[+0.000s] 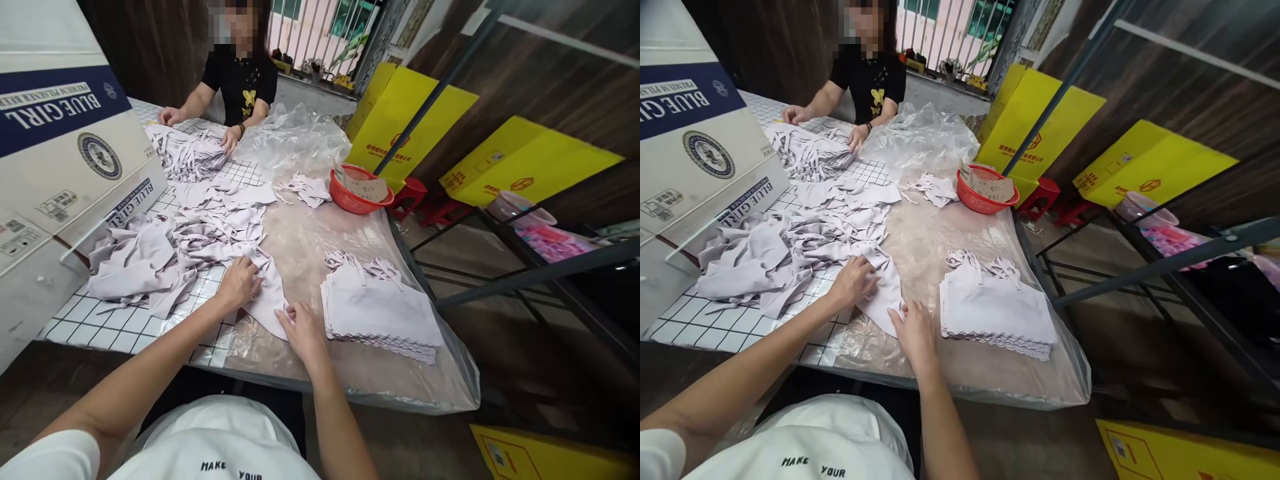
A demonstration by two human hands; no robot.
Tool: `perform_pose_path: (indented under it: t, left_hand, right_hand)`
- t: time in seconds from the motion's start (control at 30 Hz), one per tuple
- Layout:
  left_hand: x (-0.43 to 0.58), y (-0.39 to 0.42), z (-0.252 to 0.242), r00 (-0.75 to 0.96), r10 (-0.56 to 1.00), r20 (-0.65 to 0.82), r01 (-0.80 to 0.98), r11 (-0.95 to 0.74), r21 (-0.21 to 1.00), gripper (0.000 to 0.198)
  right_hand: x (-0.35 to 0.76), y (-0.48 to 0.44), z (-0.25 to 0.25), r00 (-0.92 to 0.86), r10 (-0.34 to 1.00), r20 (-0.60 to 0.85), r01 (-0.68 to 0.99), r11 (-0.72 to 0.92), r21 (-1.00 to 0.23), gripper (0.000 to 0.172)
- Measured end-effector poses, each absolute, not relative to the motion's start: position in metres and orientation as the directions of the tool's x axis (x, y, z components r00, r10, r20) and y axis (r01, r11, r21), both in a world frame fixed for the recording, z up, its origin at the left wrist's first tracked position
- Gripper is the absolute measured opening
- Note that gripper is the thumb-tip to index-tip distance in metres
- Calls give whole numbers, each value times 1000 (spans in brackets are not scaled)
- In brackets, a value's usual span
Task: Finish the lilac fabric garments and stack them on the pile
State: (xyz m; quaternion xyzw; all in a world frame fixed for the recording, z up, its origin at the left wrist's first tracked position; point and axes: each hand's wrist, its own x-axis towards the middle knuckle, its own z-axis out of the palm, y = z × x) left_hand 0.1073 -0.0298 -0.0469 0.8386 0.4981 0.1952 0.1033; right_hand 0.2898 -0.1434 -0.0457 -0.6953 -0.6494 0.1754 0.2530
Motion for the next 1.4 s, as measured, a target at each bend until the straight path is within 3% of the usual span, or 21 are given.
perform_pose_path:
  t: [0.1, 0.17, 0.23, 0.33, 0.4, 0.5, 0.63, 0.73, 0.83, 0.9, 0.97, 1.07, 1.2, 1.4]
  left_hand:
    - [114, -26, -36, 603, 753, 262, 647, -654, 392, 19]
    - [121, -27, -27, 768, 583, 265, 432, -777, 458, 21]
    - [128, -29, -14, 872, 434, 227, 246, -788, 564, 25]
    - [130, -32, 16, 929, 352, 110, 163, -658, 735, 35]
    - [124, -33, 41, 945, 320, 75, 118, -544, 831, 36]
    - [105, -34, 73, 964, 265, 37, 60, -346, 936, 33]
    - [73, -28, 80, 955, 283, -83, 109, -76, 991, 35]
    - [53, -15, 60, 918, 365, -158, 173, -8, 985, 39]
    - [39, -6, 32, 741, 638, -210, 348, -96, 933, 43]
    - [31, -8, 14, 512, 849, -131, 520, -185, 834, 45]
    - [23, -18, -3, 351, 936, 10, 653, -253, 714, 42]
    - [12, -39, -29, 357, 923, 144, 717, -370, 591, 36]
    - [9, -59, -57, 429, 881, 200, 747, -471, 470, 32]
    - [24, -55, -62, 431, 887, 166, 786, -459, 414, 16]
  right_hand:
    - [277, -127, -55, 88, 996, 29, 825, -56, -562, 13]
    - [277, -122, -52, 17, 1000, -10, 739, -19, -673, 9]
    - [283, -122, -39, -93, 995, -17, 557, 38, -830, 9]
    - [298, -129, -7, -231, 973, -10, 271, 55, -961, 15]
    - [306, -135, 19, -318, 948, -25, 179, 35, -983, 20]
    - [316, -135, 54, -415, 910, 7, 184, 91, -979, 25]
    - [326, -108, 73, -383, 917, 113, 335, 252, -908, 26]
    - [333, -79, 65, -298, 937, 183, 465, 309, -829, 25]
    - [337, -67, 46, -157, 939, 305, 650, 331, -684, 16]
    - [337, -74, 32, -119, 929, 350, 720, 324, -613, 14]
    - [336, -89, 19, -133, 936, 326, 735, 314, -601, 14]
    - [330, -113, 1, -185, 953, 240, 734, 297, -611, 14]
    - [316, -123, -21, -214, 961, 174, 788, 275, -551, 4]
    - [272, -104, -41, -142, 984, 108, 919, 172, -355, 29]
